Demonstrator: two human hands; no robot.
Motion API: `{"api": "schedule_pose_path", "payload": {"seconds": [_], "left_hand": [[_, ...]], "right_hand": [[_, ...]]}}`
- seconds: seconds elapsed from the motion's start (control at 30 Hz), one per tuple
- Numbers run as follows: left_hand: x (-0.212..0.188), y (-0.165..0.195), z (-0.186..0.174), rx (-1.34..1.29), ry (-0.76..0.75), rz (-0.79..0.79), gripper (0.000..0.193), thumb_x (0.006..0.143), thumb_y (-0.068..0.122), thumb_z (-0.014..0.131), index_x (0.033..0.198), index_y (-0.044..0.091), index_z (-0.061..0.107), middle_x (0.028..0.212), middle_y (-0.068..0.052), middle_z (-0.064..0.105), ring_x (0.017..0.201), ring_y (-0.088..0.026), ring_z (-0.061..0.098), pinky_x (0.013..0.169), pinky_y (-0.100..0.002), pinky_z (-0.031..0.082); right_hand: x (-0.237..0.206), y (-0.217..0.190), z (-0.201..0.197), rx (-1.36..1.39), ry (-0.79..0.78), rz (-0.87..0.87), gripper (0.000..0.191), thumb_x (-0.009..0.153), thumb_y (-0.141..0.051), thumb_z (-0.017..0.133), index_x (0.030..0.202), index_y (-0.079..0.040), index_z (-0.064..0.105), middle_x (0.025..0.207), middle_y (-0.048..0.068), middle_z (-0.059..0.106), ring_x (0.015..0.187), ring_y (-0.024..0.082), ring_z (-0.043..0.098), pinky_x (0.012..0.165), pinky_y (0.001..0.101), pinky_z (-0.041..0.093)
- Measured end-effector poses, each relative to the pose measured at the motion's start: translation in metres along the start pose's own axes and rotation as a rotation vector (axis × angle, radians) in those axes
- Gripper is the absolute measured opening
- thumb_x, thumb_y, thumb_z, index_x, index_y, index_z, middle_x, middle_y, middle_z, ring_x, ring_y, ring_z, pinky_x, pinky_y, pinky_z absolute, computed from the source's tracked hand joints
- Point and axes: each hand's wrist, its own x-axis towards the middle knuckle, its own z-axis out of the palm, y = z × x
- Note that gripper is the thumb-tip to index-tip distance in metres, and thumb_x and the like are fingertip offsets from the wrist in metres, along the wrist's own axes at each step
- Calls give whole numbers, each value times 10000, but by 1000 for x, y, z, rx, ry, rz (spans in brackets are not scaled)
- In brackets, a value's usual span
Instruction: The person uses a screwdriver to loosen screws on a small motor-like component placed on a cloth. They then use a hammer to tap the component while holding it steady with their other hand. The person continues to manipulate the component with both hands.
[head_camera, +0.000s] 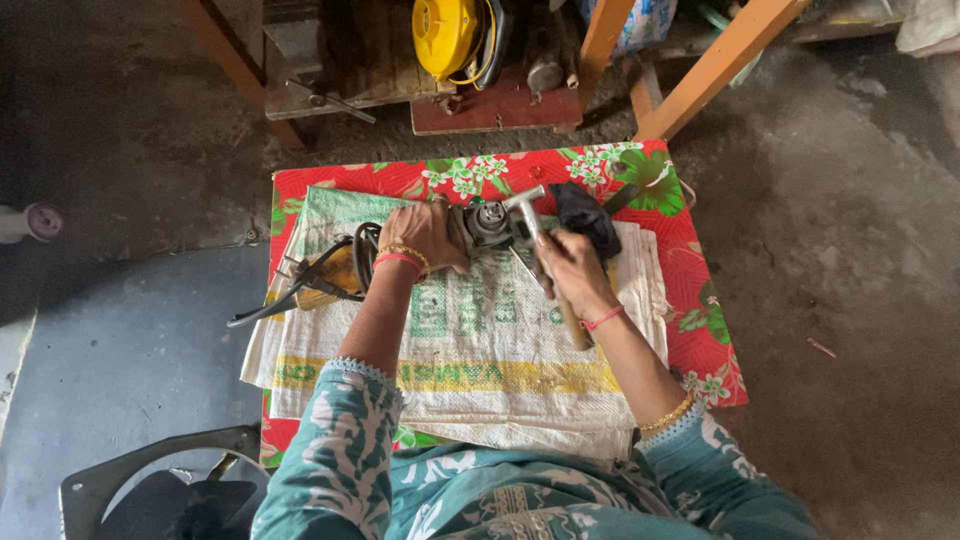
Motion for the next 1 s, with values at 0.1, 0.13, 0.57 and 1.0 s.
{"api": "schedule_pose_path", "payload": {"seconds": [0.1,0.13,0.57,1.0], "left_hand": [[1,-1,2,-11,85,43,959,509,598,922,1222,48,593,1020,-143,708,981,-315,699,920,-398,540],[2,-2,2,-9,103,53,957,507,595,933,1213,45,594,1006,-146,708,966,-318,698,910,-399,538],[1,-6,5,10,143,96,866,504,587,968,1109,65,635,953,-134,730,911,-306,712,860,-412,546],[10,-5,8,27,60,52,899,491,640,945,1118,85,619,948,-81,703,859,-240,695,838,-355,555]], "right_hand": [[-5,-6,0,-617,179,-525,229,1094,-298,619,1063,-76,663,763,21,643,583,108,569,525,289,439],[-10,-10,0,-624,161,-524,232,1058,-288,624,1111,-67,670,772,28,655,553,119,571,481,299,455],[-58,-47,37,-960,225,-799,399,871,-135,716,1270,-130,726,854,151,590,769,333,603,640,450,483],[-43,-41,29,-903,222,-805,342,891,-122,744,1232,-96,732,815,135,607,694,294,617,634,432,491]]}}
